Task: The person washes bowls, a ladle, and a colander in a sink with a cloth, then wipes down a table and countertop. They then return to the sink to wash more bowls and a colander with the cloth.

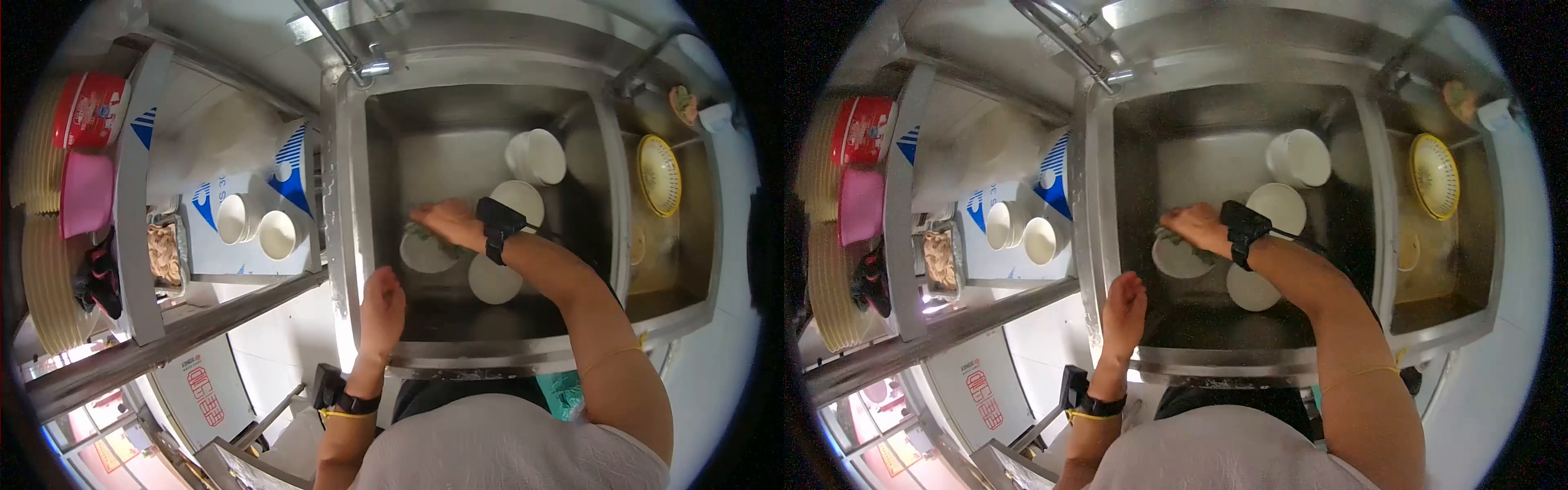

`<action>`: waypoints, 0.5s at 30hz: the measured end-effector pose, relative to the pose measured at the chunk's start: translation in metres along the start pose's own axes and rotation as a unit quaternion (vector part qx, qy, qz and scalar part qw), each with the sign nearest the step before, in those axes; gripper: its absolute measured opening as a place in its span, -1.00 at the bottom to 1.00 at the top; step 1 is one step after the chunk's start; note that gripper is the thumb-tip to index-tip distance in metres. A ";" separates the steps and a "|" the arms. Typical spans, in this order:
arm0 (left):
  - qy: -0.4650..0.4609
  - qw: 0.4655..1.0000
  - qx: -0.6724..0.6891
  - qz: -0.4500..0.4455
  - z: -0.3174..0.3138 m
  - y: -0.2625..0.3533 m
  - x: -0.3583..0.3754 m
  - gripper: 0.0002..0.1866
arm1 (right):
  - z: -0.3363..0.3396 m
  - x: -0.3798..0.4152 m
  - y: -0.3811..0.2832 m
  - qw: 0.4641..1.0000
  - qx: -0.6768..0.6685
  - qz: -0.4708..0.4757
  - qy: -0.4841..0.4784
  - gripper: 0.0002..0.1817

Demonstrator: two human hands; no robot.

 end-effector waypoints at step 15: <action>0.043 0.996 -0.062 -0.046 -0.019 0.040 -0.039 -0.70 | 0.167 0.018 -0.037 0.984 0.085 0.041 0.152 -0.70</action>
Point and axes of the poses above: each hand's wrist, its own x-axis away from the middle knuckle, its own z-axis out of the back of the hand, y = z × x, the point moved 7 cm from there along -x, towards the middle knuckle, and after that the axes turned 12 degrees about x, right-handed, at the moved point
